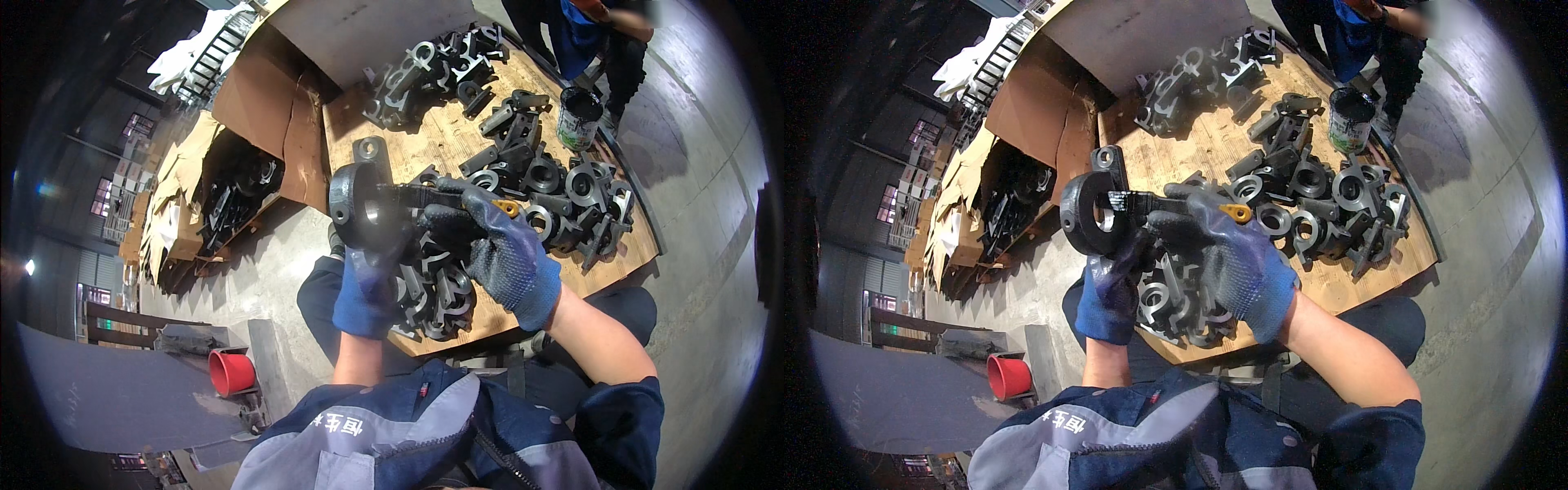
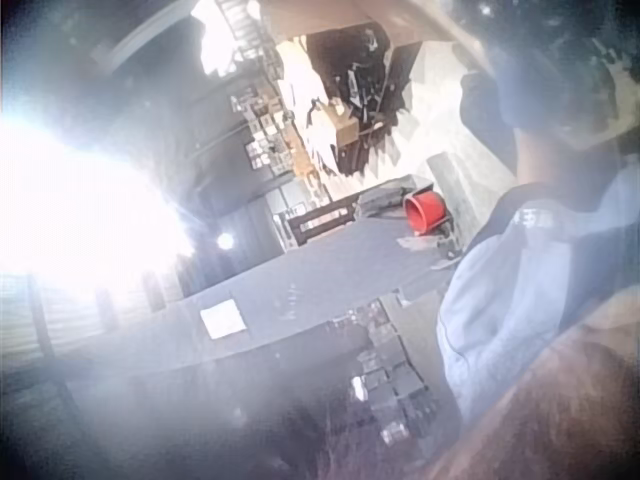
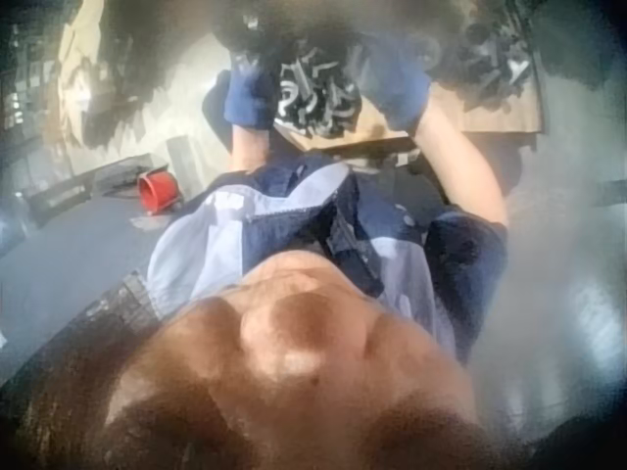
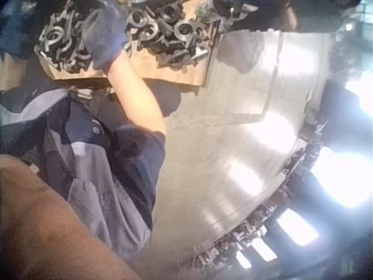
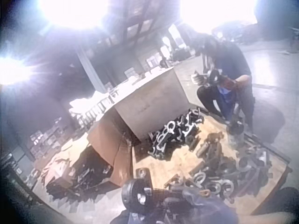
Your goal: The person sits on the floor and repeatedly picks up metal brackets from a pile on a low table. They apply black paint to each bracket using a brush and place the painted pieces back on the table. Another worker is visible in the background performing the same task.
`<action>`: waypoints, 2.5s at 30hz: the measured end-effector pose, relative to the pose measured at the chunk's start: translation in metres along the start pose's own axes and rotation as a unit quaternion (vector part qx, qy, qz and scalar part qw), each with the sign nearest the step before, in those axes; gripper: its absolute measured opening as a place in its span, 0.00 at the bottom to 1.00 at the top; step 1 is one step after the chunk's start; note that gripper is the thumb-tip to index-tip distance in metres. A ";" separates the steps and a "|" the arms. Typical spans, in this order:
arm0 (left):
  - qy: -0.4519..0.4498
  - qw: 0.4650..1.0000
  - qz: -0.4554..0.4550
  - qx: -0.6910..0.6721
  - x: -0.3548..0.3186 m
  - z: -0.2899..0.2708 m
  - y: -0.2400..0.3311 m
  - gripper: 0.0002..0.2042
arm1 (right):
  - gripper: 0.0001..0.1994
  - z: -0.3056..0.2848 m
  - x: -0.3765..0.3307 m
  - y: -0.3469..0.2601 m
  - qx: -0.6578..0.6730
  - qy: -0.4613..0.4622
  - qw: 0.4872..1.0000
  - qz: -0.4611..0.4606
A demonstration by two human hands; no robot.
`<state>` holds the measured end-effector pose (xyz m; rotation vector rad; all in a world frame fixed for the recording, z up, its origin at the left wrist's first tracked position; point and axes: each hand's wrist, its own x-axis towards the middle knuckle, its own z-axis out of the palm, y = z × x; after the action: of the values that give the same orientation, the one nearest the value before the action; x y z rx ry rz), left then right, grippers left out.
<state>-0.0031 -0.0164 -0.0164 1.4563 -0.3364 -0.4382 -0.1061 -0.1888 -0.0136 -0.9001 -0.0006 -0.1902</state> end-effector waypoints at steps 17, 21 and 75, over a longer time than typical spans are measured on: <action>-0.011 0.996 0.023 0.085 -0.001 -0.002 0.001 0.14 | 0.22 -0.012 0.005 -0.026 -0.138 -0.056 0.984 -0.092; -0.018 0.999 -0.029 0.027 -0.009 0.009 0.014 0.14 | 0.22 -0.013 0.007 -0.029 -0.072 -0.041 0.995 -0.056; 0.123 0.878 0.092 0.454 0.010 -0.117 -0.081 0.18 | 0.24 -0.055 0.026 -0.031 -0.633 0.169 0.744 -0.131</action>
<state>0.0541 0.0761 -0.1085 2.3416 -0.5043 0.1065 -0.0896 -0.2546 -0.0216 -2.2348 0.3906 -0.6620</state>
